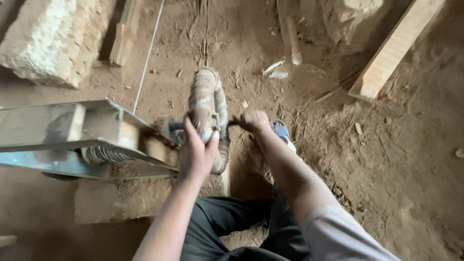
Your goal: The person winds a length of rope onto a spindle using a hand-cranked winding machine while seated on the floor.
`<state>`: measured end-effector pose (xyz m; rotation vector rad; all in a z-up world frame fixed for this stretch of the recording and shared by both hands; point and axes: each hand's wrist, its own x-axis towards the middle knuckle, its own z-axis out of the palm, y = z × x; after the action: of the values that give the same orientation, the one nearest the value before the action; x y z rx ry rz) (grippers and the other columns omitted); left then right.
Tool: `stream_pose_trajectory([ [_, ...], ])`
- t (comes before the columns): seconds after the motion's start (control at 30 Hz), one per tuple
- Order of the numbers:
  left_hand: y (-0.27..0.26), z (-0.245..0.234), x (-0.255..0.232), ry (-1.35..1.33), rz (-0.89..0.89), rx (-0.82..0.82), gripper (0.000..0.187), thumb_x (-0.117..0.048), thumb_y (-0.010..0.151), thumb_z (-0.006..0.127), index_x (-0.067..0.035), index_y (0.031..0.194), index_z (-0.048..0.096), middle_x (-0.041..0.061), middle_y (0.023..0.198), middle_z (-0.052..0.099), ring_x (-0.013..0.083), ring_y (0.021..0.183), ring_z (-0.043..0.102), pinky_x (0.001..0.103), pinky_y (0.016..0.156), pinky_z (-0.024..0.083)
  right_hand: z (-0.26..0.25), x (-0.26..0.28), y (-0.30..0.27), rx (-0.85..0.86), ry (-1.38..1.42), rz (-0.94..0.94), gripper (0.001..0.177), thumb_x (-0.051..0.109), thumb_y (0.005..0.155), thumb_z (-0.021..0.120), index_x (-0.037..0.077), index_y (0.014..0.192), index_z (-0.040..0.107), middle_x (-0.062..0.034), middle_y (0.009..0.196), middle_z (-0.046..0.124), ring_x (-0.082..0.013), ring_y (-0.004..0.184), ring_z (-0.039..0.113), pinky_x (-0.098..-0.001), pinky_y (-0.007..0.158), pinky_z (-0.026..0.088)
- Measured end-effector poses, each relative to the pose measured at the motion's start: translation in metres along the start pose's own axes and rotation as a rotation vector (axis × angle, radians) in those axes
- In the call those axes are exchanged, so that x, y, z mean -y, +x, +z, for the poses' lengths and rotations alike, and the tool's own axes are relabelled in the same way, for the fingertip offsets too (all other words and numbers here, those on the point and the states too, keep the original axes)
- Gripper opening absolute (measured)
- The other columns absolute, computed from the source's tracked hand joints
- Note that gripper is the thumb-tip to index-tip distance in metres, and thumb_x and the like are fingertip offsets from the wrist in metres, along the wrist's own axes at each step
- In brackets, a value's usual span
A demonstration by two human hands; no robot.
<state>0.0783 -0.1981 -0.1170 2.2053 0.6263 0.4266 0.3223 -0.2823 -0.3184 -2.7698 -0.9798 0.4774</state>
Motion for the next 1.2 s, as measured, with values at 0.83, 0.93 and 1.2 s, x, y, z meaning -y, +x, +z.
stream_pose_trajectory([
  [0.83,-0.048,0.029,0.002,0.195,0.373,-0.427,0.106,-0.012,0.084,0.081,-0.011,0.164,0.012,0.032,0.141,0.05,0.0439,0.115,0.063,0.047,0.085,0.061,-0.077,0.053,-0.201,0.018,-0.055,-0.332,0.041,0.038,0.095,0.041,0.017,0.106,0.074,-0.0188,0.089,0.074,-0.0397,0.085,0.071,-0.0511,0.075,0.055],
  [0.93,-0.017,0.02,0.002,0.21,0.366,-0.271,0.102,-0.01,0.088,0.077,-0.006,0.164,0.009,0.039,0.145,0.047,0.0409,0.104,0.067,0.036,0.07,0.063,-0.099,0.065,-0.207,-0.073,-0.025,-0.264,0.036,0.04,0.093,0.051,0.015,0.093,0.076,-0.0185,0.088,0.073,-0.0396,0.084,0.07,-0.0506,0.075,0.055],
  [1.2,0.08,-0.013,-0.053,0.332,0.029,0.209,0.096,-0.007,0.089,0.068,-0.001,0.161,0.005,0.027,0.121,0.062,0.0234,0.081,0.069,0.027,0.056,0.056,-0.16,0.099,-0.24,-0.693,-0.02,-0.336,0.039,0.037,0.099,0.058,0.011,0.071,0.065,-0.0109,0.071,0.067,-0.0348,0.07,0.066,-0.0493,0.065,0.05],
])
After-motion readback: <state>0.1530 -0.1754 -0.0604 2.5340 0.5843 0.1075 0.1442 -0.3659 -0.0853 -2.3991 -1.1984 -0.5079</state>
